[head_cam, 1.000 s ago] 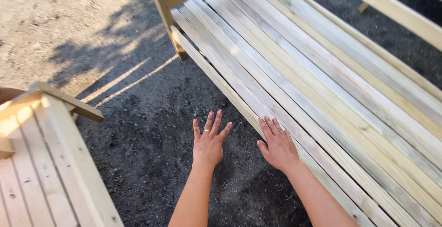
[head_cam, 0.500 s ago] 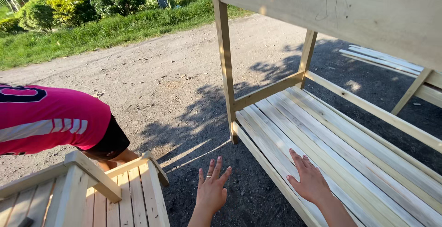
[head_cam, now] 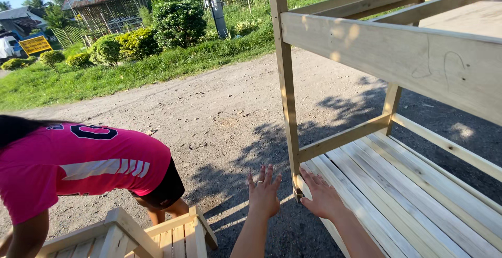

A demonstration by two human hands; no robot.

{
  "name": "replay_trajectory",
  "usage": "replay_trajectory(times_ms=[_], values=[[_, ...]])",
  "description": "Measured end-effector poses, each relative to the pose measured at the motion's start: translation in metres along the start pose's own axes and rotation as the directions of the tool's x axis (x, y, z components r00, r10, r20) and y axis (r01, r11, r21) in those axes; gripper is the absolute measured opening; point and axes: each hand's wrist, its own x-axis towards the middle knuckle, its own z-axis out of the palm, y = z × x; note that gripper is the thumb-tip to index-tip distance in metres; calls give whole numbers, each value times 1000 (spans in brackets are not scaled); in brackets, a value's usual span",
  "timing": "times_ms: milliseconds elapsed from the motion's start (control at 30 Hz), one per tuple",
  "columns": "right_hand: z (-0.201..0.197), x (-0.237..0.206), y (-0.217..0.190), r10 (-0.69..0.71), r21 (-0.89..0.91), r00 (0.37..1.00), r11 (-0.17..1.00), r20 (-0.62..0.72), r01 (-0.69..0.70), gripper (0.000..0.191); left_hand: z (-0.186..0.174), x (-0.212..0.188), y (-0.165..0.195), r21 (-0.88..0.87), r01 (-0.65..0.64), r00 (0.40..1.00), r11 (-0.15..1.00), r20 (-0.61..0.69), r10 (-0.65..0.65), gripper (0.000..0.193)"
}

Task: The person assembles slatted wooden furniture frames outdoors. They pick up thin wooden slats, slot them into the frame rails one at a time, press and align the slats flush across the seat surface, and carry loose planks from a pile to the work area.

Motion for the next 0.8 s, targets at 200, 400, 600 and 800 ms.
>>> replay_trajectory(times_ms=[200, 400, 600, 800], values=[[-14, 140, -8, -33, -19, 999, 999, 10, 34, 103, -25, 101, -64, 30, 21, 999, 999, -43, -20, 76], [-3, 233, -52, -94, -16, 995, 996, -30, 93, 102, -21, 171, -141, 43, 86, 994, 995, -72, -83, 78], [16, 323, -86, -59, -75, 998, 996, -14, 58, 101, -16, 267, -208, 111, 24, 999, 994, -43, -19, 80], [15, 402, -99, 25, -72, 996, 997, -82, -31, 105, -21, 373, -232, 75, -154, 978, 985, -128, 162, 80]])
